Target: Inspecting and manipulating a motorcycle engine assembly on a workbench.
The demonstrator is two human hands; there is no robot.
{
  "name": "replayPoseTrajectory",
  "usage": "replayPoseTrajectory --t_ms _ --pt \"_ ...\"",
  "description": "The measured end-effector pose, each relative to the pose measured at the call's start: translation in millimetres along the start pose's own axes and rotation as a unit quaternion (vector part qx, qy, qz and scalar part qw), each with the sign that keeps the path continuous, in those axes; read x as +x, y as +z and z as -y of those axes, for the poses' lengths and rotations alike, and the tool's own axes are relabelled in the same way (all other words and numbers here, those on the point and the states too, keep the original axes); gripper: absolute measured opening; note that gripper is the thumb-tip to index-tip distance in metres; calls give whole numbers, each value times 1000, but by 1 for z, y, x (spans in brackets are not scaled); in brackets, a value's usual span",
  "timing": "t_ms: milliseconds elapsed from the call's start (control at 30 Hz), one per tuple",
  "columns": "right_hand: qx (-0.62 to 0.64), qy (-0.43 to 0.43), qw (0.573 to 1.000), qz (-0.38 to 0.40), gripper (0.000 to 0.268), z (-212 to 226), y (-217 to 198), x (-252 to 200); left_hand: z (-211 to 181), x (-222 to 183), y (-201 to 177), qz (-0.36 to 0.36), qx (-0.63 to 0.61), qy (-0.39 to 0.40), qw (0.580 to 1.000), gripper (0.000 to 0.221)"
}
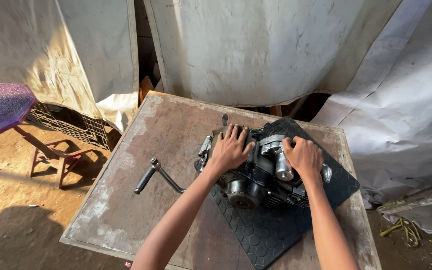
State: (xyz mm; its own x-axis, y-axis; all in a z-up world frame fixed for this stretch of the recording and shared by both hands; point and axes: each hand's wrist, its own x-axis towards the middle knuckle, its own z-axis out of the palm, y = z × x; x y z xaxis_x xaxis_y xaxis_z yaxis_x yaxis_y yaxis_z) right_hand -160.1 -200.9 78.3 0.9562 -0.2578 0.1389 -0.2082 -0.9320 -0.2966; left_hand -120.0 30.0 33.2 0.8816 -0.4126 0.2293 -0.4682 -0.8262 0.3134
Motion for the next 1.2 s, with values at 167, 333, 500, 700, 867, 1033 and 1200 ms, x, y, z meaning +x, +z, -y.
replayPoseTrajectory --t_ms 167,333,500,700,867,1033,1200 --pt "7 -13 1000 -4 58 -3 0 0 -7 -23 -12 -11 23 29 999 65" --pt "9 -36 999 -11 55 -3 -2 -2 -4 -13 -16 -2 -9 28 1000 67" --pt "-12 -16 1000 -8 56 -9 7 6 6 28 7 35 -18 -9 999 87" --pt "-9 17 1000 10 54 -2 3 9 16 80 28 105 -10 -27 994 93" --pt "-22 35 999 22 54 2 1 14 25 110 34 156 -8 -32 987 92" --pt "-18 39 999 25 53 5 -2 12 30 114 36 158 -53 -32 985 93" --pt "-6 26 999 19 52 8 -2 10 25 93 26 136 -33 -21 990 90"
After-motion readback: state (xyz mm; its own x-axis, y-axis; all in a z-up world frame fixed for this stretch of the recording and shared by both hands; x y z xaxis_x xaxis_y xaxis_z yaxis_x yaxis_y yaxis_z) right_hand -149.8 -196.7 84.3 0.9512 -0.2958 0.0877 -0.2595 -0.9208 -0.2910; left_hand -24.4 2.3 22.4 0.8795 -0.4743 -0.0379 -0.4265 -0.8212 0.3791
